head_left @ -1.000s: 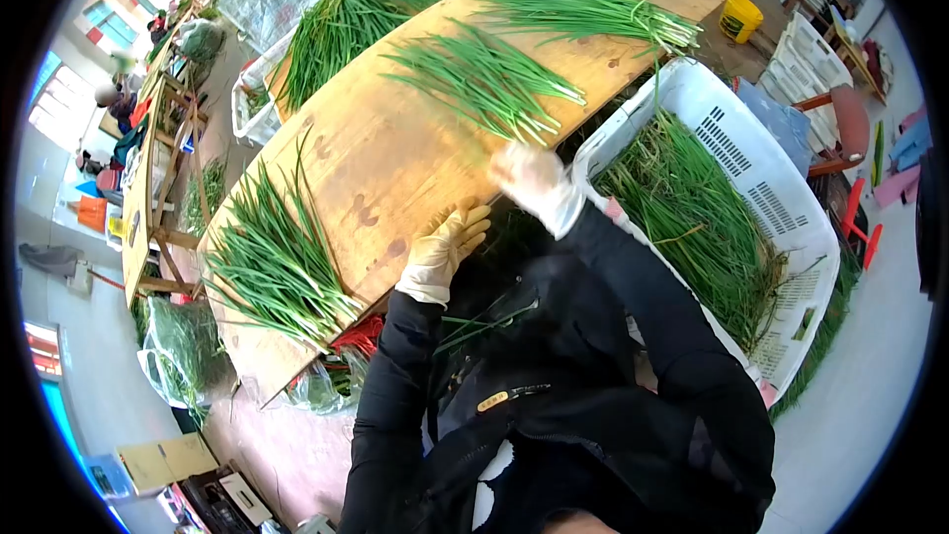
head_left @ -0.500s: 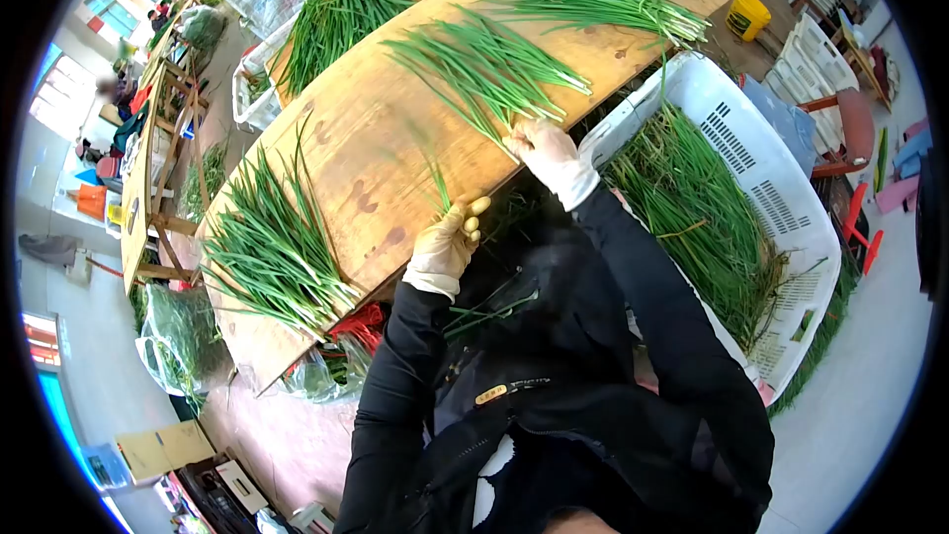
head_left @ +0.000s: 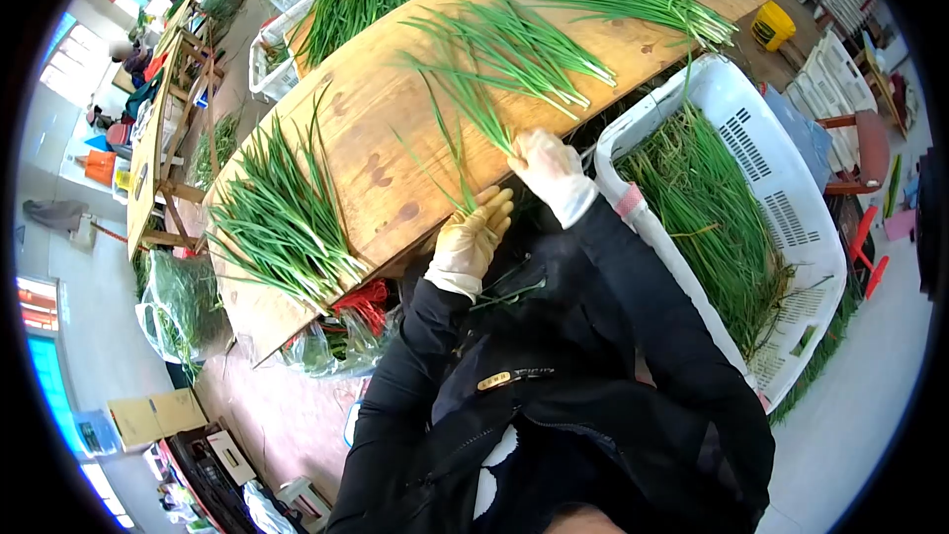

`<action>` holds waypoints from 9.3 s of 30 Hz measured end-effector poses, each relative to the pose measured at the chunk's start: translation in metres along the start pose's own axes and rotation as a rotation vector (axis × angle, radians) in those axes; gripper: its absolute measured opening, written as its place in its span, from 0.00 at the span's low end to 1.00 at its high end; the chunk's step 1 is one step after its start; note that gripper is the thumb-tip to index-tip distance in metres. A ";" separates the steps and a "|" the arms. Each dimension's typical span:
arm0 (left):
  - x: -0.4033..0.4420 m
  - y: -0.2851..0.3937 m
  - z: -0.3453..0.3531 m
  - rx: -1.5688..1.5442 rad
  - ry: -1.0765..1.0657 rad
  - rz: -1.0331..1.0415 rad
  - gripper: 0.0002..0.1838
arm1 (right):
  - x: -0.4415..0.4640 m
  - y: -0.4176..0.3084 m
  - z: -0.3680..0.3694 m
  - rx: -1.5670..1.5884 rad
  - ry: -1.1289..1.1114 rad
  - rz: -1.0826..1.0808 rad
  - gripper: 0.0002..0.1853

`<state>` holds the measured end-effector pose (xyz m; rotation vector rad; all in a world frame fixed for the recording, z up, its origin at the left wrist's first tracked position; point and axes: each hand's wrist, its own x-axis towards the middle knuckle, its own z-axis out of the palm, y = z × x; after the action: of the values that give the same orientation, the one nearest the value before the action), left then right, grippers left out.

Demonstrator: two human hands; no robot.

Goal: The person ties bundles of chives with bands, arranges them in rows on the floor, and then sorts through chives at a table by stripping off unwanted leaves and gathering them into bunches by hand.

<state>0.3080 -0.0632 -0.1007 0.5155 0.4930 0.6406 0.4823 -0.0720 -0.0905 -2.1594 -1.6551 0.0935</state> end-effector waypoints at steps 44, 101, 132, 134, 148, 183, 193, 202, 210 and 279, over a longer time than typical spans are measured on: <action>-0.005 0.025 0.007 0.124 -0.073 0.072 0.16 | -0.058 -0.029 -0.014 0.416 0.264 -0.441 0.09; 0.004 0.028 0.020 -0.063 0.111 0.106 0.15 | -0.071 -0.008 -0.029 1.482 -0.440 -0.291 0.08; 0.005 0.028 -0.005 0.010 0.006 -0.081 0.25 | 0.033 0.066 -0.064 0.330 0.179 0.186 0.19; 0.008 0.028 -0.008 -0.009 -0.002 -0.088 0.25 | 0.058 0.105 -0.046 0.037 0.331 0.197 0.17; 0.017 0.045 -0.019 0.680 0.236 0.572 0.32 | 0.040 0.012 0.004 1.025 -0.310 0.118 0.06; -0.024 0.083 -0.040 1.668 0.651 0.741 0.33 | -0.021 -0.007 -0.054 0.079 -0.175 0.051 0.19; 0.013 0.075 -0.082 1.234 0.551 0.579 0.29 | 0.034 -0.067 0.013 0.018 -0.132 -0.119 0.18; -0.003 0.081 -0.068 1.111 0.589 0.687 0.35 | 0.031 -0.112 -0.004 0.114 -0.032 -0.223 0.16; 0.000 0.074 -0.074 1.082 0.607 0.700 0.36 | 0.055 -0.126 0.007 0.117 -0.095 -0.080 0.23; 0.003 0.107 -0.042 1.599 0.842 0.585 0.28 | 0.060 -0.117 0.028 -0.116 0.044 -0.179 0.32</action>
<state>0.2398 0.0246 -0.0701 1.9744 1.7106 0.9259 0.3851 0.0163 -0.0620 -2.0681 -1.8605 -0.1029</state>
